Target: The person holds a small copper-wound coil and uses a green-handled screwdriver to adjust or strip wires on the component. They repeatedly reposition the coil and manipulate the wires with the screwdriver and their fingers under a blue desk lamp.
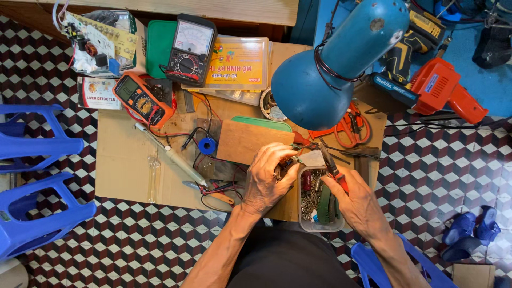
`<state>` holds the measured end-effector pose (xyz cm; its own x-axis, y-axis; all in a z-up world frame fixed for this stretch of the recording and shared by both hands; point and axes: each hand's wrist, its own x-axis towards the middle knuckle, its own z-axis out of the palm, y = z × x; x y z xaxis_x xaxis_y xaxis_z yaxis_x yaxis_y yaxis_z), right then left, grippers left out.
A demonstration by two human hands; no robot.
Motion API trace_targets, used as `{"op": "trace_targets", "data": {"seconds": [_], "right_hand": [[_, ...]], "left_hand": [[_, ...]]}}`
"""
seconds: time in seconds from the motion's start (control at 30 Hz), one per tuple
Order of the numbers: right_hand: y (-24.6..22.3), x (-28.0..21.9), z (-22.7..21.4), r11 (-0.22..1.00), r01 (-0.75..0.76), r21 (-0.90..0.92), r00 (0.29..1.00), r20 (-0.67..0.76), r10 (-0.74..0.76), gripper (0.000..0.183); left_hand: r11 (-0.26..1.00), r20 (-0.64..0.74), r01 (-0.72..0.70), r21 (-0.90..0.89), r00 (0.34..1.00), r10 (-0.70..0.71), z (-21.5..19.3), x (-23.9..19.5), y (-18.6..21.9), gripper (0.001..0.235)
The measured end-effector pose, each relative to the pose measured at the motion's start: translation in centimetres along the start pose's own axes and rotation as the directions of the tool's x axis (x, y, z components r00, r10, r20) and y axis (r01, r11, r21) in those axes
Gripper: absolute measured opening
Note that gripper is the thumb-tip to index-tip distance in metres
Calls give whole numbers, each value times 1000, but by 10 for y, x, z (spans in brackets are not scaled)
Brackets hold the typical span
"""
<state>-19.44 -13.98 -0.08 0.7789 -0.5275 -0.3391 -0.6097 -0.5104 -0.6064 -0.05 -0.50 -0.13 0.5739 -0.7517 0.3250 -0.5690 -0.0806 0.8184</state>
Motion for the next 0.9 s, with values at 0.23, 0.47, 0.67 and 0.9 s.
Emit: {"op": "trace_targets", "data": {"seconds": [0.23, 0.47, 0.67, 0.9], "right_hand": [[-15, -2, 21, 970, -75, 233, 975, -189, 121, 40], [-5, 9, 38, 986, 126, 114, 935, -346, -79, 45], [8, 25, 43, 926, 372, -65, 823, -439, -361, 65], [14, 38, 42, 889, 431, -154, 785, -423, -454, 74]], "left_hand": [[1000, 21, -23, -2, 1000, 23, 1, 4, -3, 16], [999, 41, -33, -4, 999, 33, 0, 4, -7, 13], [1000, 57, -15, -12, 998, 16, -2, 5, -13, 13], [999, 67, 16, -35, 998, -13, -3, 6, -12, 14]]}}
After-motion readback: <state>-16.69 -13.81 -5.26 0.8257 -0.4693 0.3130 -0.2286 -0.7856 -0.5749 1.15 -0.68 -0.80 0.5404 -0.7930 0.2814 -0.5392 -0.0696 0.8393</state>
